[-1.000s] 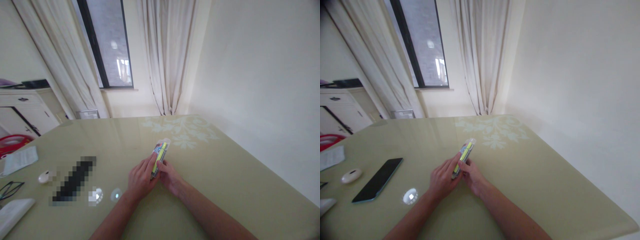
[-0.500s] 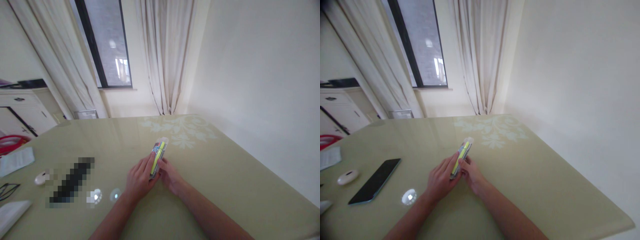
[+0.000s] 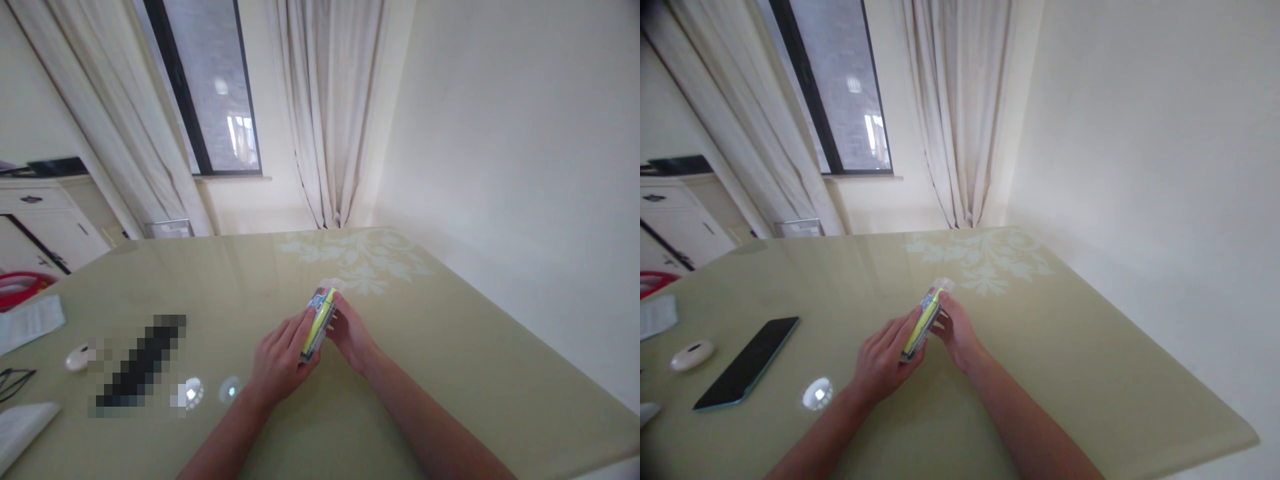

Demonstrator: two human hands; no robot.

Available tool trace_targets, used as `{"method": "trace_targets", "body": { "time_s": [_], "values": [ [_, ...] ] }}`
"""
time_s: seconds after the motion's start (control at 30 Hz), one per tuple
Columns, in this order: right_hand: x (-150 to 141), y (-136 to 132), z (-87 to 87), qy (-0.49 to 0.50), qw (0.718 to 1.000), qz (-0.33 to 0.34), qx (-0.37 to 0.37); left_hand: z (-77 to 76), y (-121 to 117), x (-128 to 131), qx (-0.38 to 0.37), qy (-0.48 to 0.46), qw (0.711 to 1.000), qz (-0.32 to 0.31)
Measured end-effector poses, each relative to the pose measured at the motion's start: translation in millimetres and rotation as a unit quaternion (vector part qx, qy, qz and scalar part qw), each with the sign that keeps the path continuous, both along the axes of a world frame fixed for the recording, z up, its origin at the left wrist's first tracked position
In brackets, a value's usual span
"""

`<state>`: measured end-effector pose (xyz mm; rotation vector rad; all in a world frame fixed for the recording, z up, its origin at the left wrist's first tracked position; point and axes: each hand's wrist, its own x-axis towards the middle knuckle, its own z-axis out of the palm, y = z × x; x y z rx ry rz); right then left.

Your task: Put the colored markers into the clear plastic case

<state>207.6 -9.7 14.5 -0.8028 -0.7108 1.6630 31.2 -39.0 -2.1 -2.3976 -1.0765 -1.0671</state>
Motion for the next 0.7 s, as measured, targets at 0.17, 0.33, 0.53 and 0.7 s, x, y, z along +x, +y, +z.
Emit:
{"method": "trace_targets", "body": {
  "time_s": [0.17,0.33,0.53,0.7],
  "values": [
    [0,-3,3.5,-0.016,1.0,0.003,0.024,0.6,-1,-2,0.008,-0.005,1.0,-0.006],
    [3,0,1.3,-0.005,1.0,0.01,0.021,0.6,-1,-4,0.002,-0.002,1.0,-0.006],
    [1,4,-7.3,-0.056,0.997,0.026,-0.036,-7.3,5,2,-0.042,-0.009,0.999,0.021],
    [3,10,-16.6,-0.124,0.992,-0.015,-0.018,-8.3,7,2,-0.11,0.026,0.993,-0.022]
  ]
}}
